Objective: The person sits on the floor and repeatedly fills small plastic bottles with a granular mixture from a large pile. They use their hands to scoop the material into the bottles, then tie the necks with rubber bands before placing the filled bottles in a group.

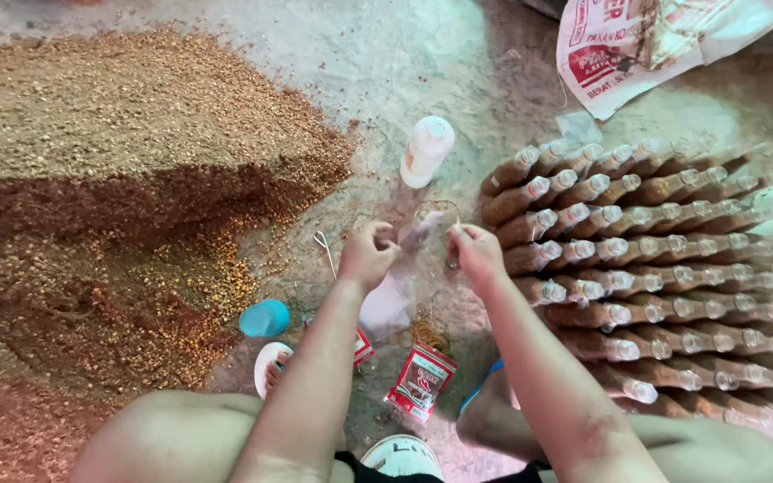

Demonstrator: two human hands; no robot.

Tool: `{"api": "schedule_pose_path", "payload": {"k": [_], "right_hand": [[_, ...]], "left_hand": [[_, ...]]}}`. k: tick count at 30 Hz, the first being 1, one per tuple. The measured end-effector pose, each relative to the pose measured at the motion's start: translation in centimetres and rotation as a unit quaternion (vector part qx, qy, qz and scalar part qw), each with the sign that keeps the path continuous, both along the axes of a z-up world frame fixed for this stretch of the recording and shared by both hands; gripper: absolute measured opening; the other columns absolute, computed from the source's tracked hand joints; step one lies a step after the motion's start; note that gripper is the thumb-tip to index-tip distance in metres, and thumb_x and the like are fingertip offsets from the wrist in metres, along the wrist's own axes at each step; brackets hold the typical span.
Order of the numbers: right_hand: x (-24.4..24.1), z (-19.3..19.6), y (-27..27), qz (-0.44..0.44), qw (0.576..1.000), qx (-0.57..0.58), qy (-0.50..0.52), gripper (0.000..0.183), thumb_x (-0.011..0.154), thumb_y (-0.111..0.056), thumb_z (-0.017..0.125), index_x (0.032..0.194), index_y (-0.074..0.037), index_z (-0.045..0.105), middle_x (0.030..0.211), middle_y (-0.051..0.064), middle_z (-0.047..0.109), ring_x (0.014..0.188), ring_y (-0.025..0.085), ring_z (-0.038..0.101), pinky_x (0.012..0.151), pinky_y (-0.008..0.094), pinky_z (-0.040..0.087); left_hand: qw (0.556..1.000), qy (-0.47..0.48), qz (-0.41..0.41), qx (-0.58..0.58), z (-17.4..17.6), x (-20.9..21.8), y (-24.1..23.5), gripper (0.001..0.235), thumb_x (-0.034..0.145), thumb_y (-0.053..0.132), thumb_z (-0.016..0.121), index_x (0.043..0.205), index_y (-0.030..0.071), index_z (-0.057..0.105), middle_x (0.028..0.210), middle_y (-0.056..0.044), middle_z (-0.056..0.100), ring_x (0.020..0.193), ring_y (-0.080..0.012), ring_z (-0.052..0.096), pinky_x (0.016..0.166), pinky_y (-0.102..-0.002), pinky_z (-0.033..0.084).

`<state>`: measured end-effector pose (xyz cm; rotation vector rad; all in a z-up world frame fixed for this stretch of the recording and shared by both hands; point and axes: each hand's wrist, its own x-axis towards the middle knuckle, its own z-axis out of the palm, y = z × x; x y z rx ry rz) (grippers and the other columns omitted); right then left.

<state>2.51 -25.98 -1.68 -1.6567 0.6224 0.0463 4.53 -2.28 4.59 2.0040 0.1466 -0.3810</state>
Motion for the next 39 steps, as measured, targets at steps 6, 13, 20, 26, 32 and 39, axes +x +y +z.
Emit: {"api": "schedule_pose_path", "payload": {"k": [6, 13, 20, 26, 32, 39], "right_hand": [[2.8, 2.1, 2.4, -0.048, 0.994, 0.088, 0.053, 0.017, 0.099, -0.031, 0.065, 0.101, -0.017, 0.074, 0.077, 0.007, 0.073, 0.064, 0.021, 0.073, 0.048, 0.030, 0.056], [2.2, -0.1, 2.0, -0.059, 0.983, 0.165, 0.052, 0.015, 0.099, -0.025, 0.065, 0.105, -0.015, 0.073, 0.066, 0.005, 0.068, 0.053, 0.019, 0.068, 0.047, 0.027, 0.053], [1.7, -4.6, 1.0, -0.088, 0.940, 0.323, 0.061, 0.013, 0.101, -0.025, 0.066, 0.102, -0.013, 0.071, 0.069, 0.007, 0.072, 0.065, 0.022, 0.074, 0.058, 0.035, 0.056], [1.2, -6.4, 0.7, -0.084, 0.902, 0.414, 0.090, 0.010, 0.101, -0.024, 0.066, 0.101, -0.017, 0.073, 0.073, -0.002, 0.066, 0.069, 0.016, 0.069, 0.067, 0.042, 0.061], [1.6, -4.6, 1.8, -0.083, 0.885, 0.445, 0.109, 0.009, 0.100, -0.023, 0.067, 0.097, -0.016, 0.072, 0.084, 0.008, 0.071, 0.075, 0.025, 0.072, 0.069, 0.046, 0.062], [1.6, -2.7, 1.9, -0.071, 0.866, 0.479, 0.124, 0.010, 0.098, -0.016, 0.063, 0.095, -0.008, 0.069, 0.086, 0.014, 0.072, 0.078, 0.030, 0.073, 0.074, 0.050, 0.063]], "left_hand": [[0.955, -0.283, 0.082, 0.000, 1.8, 1.0, -3.1, 0.007, 0.088, 0.025, 0.071, 0.093, 0.027, 0.076, 0.090, 0.005, 0.076, 0.096, -0.0203, 0.072, 0.096, -0.035, 0.052], [0.931, -0.246, -0.220, 0.154, 2.6, 3.7, -5.5, 0.041, 0.098, 0.059, 0.051, 0.113, 0.033, 0.077, 0.140, 0.005, 0.068, 0.152, -0.0293, 0.037, 0.125, -0.053, 0.022], [0.964, -0.196, -0.175, 0.030, -3.7, 4.8, -6.3, 0.025, 0.081, 0.053, 0.074, 0.099, 0.037, 0.075, 0.119, 0.007, 0.076, 0.137, -0.0233, 0.056, 0.117, -0.044, 0.037], [0.966, -0.186, -0.134, -0.121, -5.8, 4.9, -6.7, 0.017, 0.074, 0.035, 0.084, 0.087, 0.028, 0.076, 0.122, -0.002, 0.075, 0.126, -0.0251, 0.065, 0.107, -0.040, 0.050], [0.961, -0.189, -0.111, -0.166, -7.1, 5.0, -7.2, 0.014, 0.071, 0.025, 0.085, 0.081, 0.023, 0.074, 0.113, -0.002, 0.078, 0.108, -0.0259, 0.073, 0.095, -0.038, 0.056], [0.952, -0.252, -0.116, -0.132, -9.1, 5.2, -7.6, 0.014, 0.068, 0.023, 0.084, 0.075, 0.026, 0.073, 0.101, 0.002, 0.080, 0.096, -0.0230, 0.076, 0.086, -0.035, 0.058]]}}
